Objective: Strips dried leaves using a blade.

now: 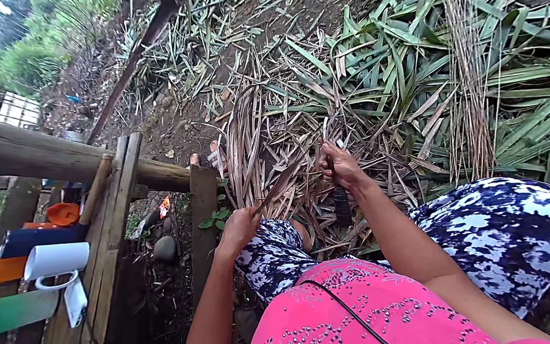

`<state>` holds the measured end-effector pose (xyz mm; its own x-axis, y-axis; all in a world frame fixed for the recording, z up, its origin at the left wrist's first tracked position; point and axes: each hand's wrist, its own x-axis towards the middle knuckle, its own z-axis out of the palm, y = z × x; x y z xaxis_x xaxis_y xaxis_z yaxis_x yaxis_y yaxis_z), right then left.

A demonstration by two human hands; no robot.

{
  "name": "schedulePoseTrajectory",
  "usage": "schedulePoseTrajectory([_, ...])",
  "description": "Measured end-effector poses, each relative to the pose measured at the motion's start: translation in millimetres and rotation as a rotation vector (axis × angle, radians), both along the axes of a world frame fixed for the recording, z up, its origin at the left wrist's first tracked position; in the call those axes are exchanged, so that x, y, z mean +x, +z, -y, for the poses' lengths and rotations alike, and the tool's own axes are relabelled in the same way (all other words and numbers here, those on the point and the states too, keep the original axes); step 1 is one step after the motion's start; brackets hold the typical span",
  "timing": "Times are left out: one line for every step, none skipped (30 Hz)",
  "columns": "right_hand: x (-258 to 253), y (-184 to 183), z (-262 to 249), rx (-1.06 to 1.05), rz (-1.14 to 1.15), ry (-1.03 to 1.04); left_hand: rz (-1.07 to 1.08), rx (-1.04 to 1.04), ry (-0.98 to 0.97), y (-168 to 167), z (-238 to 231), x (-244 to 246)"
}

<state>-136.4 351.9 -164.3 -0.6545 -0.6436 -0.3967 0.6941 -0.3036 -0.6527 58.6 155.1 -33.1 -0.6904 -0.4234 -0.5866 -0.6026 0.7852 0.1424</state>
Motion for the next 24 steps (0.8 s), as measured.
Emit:
schedulePoseTrajectory([8,6,4,0.009,-0.041,0.058,-0.036,-0.024,0.009,-3,1,-5])
schedulePoseTrajectory([18,10,9,0.011,-0.087,0.129,-0.066,-0.053,0.021,-7,3,-11])
schedulePoseTrajectory([31,11,16,0.005,-0.13,0.209,-0.096,-0.09,0.029,-12,5,-19])
schedulePoseTrajectory([43,13,23,-0.005,-0.151,0.29,-0.129,-0.131,0.031,-18,7,-26])
schedulePoseTrajectory([53,16,29,-0.012,-0.167,0.372,-0.166,-0.173,0.034,-24,6,-34])
schedulePoseTrajectory([63,18,34,-0.008,-0.183,0.444,-0.187,-0.214,0.033,-29,5,-41])
schedulePoseTrajectory([71,20,39,-0.005,-0.199,0.494,-0.2,-0.249,0.036,-33,2,-46])
schedulePoseTrajectory([77,21,42,-0.003,-0.212,0.532,-0.213,-0.276,0.041,-37,0,-51])
schedulePoseTrajectory([81,21,43,-0.003,-0.219,0.561,-0.222,-0.301,0.043,-40,-3,-55])
schedulePoseTrajectory([84,21,44,0.0,-0.212,0.576,-0.231,-0.32,0.047,-42,-5,-57])
schedulePoseTrajectory([85,21,44,0.001,-0.196,0.584,-0.238,-0.333,0.055,-43,-9,-59])
schedulePoseTrajectory([85,21,43,-0.005,-0.177,0.589,-0.244,-0.344,0.06,-44,-11,-60])
schedulePoseTrajectory([84,20,43,-0.016,-0.162,0.595,-0.263,-0.351,0.058,-44,-14,-60])
schedulePoseTrajectory([83,19,42,-0.026,-0.156,0.597,-0.28,-0.354,0.052,-45,-15,-60])
schedulePoseTrajectory([82,19,42,-0.024,-0.168,0.595,-0.287,-0.355,0.046,-46,-16,-59])
schedulePoseTrajectory([82,19,43,-0.006,-0.203,0.583,-0.291,-0.355,0.043,-47,-18,-58])
schedulePoseTrajectory([83,18,44,0.027,-0.264,0.554,-0.287,-0.351,0.044,-47,-20,-58])
schedulePoseTrajectory([85,16,46,0.068,-0.352,0.509,-0.273,-0.344,0.05,-47,-23,-58])
schedulePoseTrajectory([86,13,49,0.105,-0.454,0.47,-0.265,-0.329,0.057,-46,-25,-58])
schedulePoseTrajectory([87,9,51,0.127,-0.549,0.453,-0.263,-0.314,0.066,-45,-27,-58])
schedulePoseTrajectory([87,4,53,0.142,-0.623,0.445,-0.266,-0.301,0.069,-44,-27,-58])
schedulePoseTrajectory([87,0,54,0.159,-0.681,0.441,-0.275,-0.284,0.07,-43,-27,-57])
schedulePoseTrajectory([87,-3,54,0.182,-0.724,0.437,-0.29,-0.268,0.067,-43,-26,-56])
schedulePoseTrajectory([86,-4,54,0.205,-0.753,0.436,-0.306,-0.252,0.058,-44,-25,-53])
